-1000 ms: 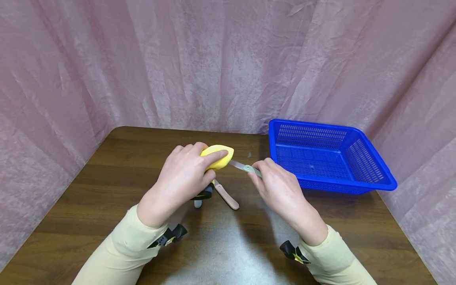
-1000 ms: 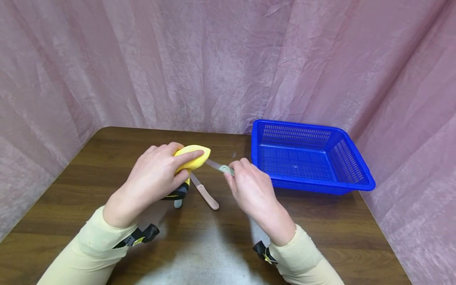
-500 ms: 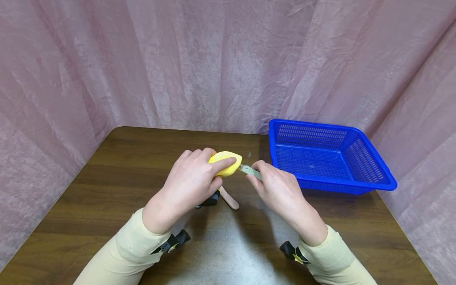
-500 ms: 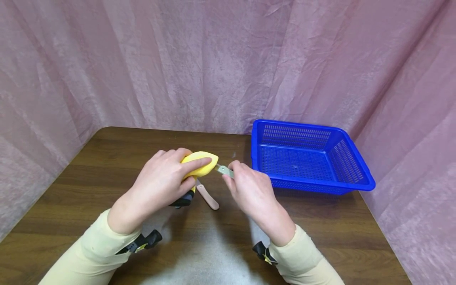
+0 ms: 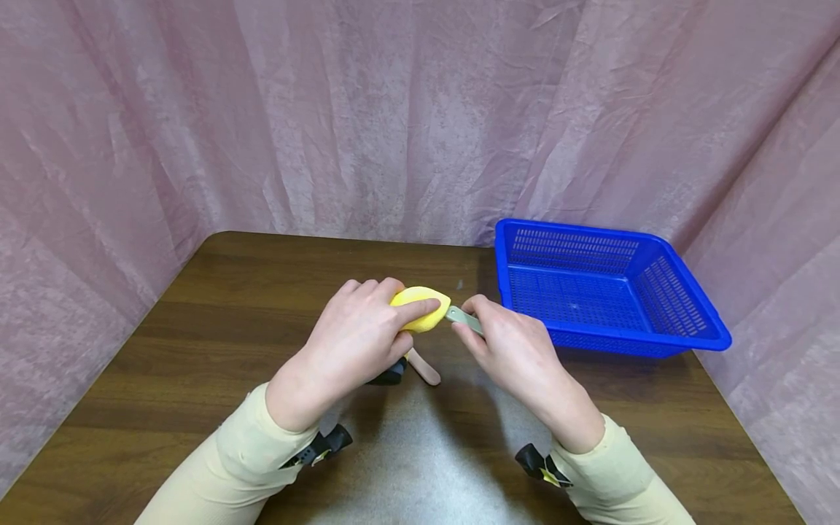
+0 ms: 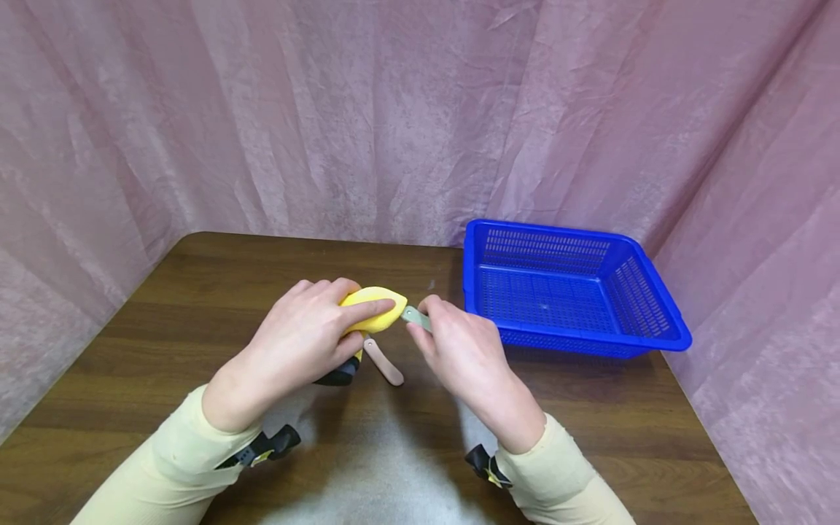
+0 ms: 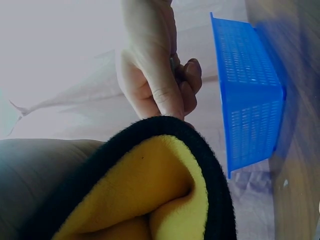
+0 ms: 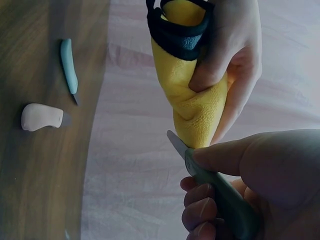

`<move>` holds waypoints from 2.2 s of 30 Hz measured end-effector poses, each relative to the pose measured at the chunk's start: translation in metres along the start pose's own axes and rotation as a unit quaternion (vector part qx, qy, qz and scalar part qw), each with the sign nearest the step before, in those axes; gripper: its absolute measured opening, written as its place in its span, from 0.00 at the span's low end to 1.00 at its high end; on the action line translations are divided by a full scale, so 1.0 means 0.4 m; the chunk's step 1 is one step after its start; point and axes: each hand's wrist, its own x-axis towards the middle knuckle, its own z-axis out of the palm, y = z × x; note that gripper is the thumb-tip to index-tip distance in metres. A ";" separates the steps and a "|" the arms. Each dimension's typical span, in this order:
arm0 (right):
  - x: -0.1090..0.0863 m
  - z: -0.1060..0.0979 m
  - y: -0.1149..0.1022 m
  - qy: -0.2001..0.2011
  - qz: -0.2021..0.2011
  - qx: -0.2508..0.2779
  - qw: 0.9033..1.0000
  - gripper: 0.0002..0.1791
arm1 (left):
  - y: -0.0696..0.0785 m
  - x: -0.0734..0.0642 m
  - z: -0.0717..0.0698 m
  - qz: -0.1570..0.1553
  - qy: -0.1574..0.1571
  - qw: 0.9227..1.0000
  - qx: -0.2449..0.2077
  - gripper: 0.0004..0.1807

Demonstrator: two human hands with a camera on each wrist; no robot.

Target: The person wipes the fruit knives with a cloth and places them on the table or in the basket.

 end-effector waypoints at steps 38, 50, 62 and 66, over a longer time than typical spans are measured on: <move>-0.003 -0.005 0.002 0.000 0.002 0.002 1.000 0.08 | -0.040 -0.002 0.014 -0.036 -0.014 0.999 -0.009 0.29; -0.005 -0.006 0.004 0.004 0.000 0.001 1.000 0.07 | -0.062 -0.005 0.015 -0.056 -0.017 0.998 -0.009 0.30; -0.004 -0.006 0.005 0.009 0.001 0.000 1.000 0.07 | -0.077 -0.003 0.015 -0.080 -0.035 0.996 -0.014 0.30; -0.004 -0.005 0.006 0.009 0.001 0.000 1.000 0.07 | -0.083 -0.003 0.013 -0.092 -0.047 0.994 -0.018 0.30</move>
